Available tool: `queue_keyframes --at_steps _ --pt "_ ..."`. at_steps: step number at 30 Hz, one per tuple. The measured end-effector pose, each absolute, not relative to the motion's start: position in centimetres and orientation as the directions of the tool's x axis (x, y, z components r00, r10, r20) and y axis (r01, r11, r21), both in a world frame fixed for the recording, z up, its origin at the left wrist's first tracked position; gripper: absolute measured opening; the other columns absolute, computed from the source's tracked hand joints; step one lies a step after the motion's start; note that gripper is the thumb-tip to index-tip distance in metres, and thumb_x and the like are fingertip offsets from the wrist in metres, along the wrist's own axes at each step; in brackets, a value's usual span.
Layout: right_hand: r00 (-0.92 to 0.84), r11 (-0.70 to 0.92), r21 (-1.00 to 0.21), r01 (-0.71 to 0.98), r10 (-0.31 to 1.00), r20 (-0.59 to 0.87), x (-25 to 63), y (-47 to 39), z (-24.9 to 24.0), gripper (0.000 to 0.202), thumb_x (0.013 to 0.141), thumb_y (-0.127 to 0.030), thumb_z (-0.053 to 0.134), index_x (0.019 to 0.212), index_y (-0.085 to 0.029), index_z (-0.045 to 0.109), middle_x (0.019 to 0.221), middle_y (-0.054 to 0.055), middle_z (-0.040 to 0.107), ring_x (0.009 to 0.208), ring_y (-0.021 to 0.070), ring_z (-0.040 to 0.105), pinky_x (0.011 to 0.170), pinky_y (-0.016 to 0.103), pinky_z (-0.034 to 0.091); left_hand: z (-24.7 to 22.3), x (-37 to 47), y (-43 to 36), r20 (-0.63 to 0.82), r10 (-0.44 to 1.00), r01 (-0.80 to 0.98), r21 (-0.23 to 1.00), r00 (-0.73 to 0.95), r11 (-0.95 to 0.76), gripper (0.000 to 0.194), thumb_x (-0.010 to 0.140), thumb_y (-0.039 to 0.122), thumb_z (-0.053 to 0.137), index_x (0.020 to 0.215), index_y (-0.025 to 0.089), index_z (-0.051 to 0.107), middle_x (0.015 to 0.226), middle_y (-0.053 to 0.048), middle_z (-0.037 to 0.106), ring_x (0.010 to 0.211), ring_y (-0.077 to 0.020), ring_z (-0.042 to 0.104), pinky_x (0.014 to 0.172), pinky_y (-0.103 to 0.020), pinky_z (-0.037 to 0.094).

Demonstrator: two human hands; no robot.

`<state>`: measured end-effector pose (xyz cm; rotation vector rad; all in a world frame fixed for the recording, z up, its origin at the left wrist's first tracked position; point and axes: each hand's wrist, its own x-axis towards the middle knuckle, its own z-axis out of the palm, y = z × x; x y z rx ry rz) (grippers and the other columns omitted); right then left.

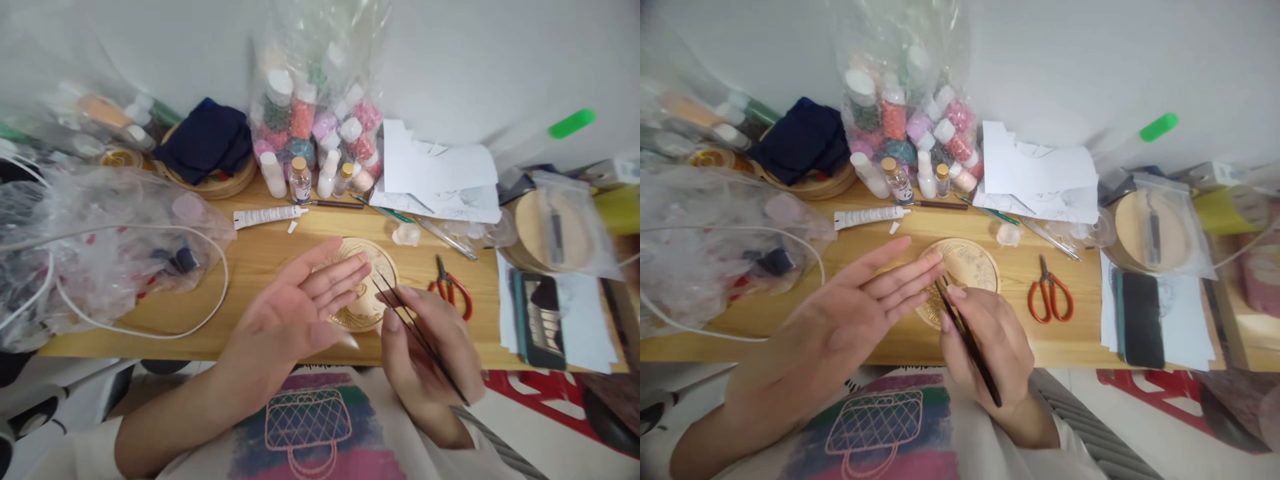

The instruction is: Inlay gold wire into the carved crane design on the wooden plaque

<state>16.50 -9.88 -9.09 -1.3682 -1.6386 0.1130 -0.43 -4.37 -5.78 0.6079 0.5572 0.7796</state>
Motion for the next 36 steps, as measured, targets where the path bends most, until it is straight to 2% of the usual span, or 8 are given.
queue_keyframes --at_steps 6,11,14,19,24,27,31,36 --pt "-0.004 0.404 -0.430 0.807 0.732 0.681 16.1 -9.1 -8.3 0.039 0.083 -0.007 0.067 0.120 -0.018 0.064 0.104 0.008 0.072 0.096 0.0195 0.069 0.080 0.032 0.061 -5.9 -0.8 -4.7 -0.135 0.748 -0.509 0.654 0.650 0.561 0.050 0.091 0.039 0.061 0.138 0.035 0.045 0.148 0.000 0.048 0.142 -0.0207 0.034 0.120 -0.045 0.030" --pt "-0.006 0.422 -0.440 0.793 0.727 0.687 16.3 -9.1 -8.5 0.044 0.081 -0.005 0.068 0.123 -0.017 0.064 0.107 0.009 0.073 0.097 0.0200 0.070 0.084 0.032 0.061 -6.7 -0.6 -4.9 -0.030 0.742 -0.568 0.623 0.670 0.538 0.050 0.092 0.042 0.057 0.140 0.035 0.044 0.149 0.000 0.047 0.143 -0.0207 0.032 0.121 -0.043 0.026" --pt "-0.023 0.439 -0.429 0.790 0.720 0.694 16.5 -9.3 -8.7 0.049 0.080 -0.004 0.069 0.127 -0.018 0.062 0.110 0.008 0.073 0.097 0.0198 0.070 0.085 0.032 0.061 -6.7 -0.6 -5.2 -0.033 0.739 -0.569 0.615 0.672 0.545 0.050 0.095 0.042 0.050 0.143 0.034 0.041 0.151 0.000 0.045 0.145 -0.0207 0.030 0.122 -0.043 0.023" --pt "0.025 0.440 -0.469 0.766 0.709 0.705 16.5 -9.2 -9.0 0.046 0.081 -0.004 0.067 0.124 -0.021 0.064 0.110 0.006 0.073 0.095 0.0195 0.071 0.083 0.033 0.061 -6.9 -0.6 -5.5 -0.020 0.750 -0.580 0.621 0.661 0.528 0.051 0.097 0.040 0.045 0.146 0.032 0.035 0.155 -0.002 0.039 0.147 -0.0223 0.025 0.123 -0.046 0.016" --pt "0.055 0.409 -0.476 0.779 0.711 0.701 16.4 -9.1 -9.0 0.039 0.084 -0.008 0.065 0.120 -0.024 0.066 0.108 0.004 0.074 0.092 0.0201 0.073 0.079 0.034 0.062 -7.8 -0.4 -5.5 0.038 0.738 -0.587 0.633 0.674 0.504 0.050 0.099 0.037 0.042 0.148 0.033 0.032 0.156 -0.004 0.035 0.148 -0.0208 0.022 0.123 -0.045 0.016" --pt "0.079 0.409 -0.500 0.763 0.710 0.700 16.3 -9.1 -9.0 0.037 0.084 -0.008 0.065 0.117 -0.025 0.067 0.106 0.003 0.075 0.092 0.0194 0.073 0.079 0.034 0.062 -8.1 -0.5 -5.4 0.049 0.737 -0.569 0.671 0.674 0.475 0.049 0.100 0.043 0.039 0.148 0.034 0.033 0.157 -0.004 0.035 0.148 -0.0217 0.022 0.122 -0.047 0.018" --pt "0.134 0.389 -0.557 0.734 0.721 0.680 16.3 -9.0 -8.9 0.033 0.083 -0.008 0.066 0.111 -0.026 0.070 0.102 0.003 0.075 0.089 0.0206 0.073 0.078 0.035 0.063 -7.3 -0.8 -5.4 0.006 0.735 -0.448 0.797 0.678 0.406 0.057 0.095 0.053 0.045 0.148 0.038 0.029 0.156 -0.002 0.035 0.147 -0.0238 0.024 0.121 -0.049 0.023" --pt "0.240 0.354 -0.713 0.605 0.773 0.587 16.1 -8.8 -8.9 0.029 0.082 -0.008 0.066 0.105 -0.025 0.073 0.097 0.002 0.076 0.088 0.0200 0.073 0.076 0.034 0.062 -5.9 -1.2 -5.2 -0.128 0.739 -0.247 0.893 0.662 0.376 0.063 0.094 0.059 0.039 0.150 0.034 0.024 0.155 -0.004 0.038 0.143 -0.0274 0.033 0.117 -0.052 0.034"
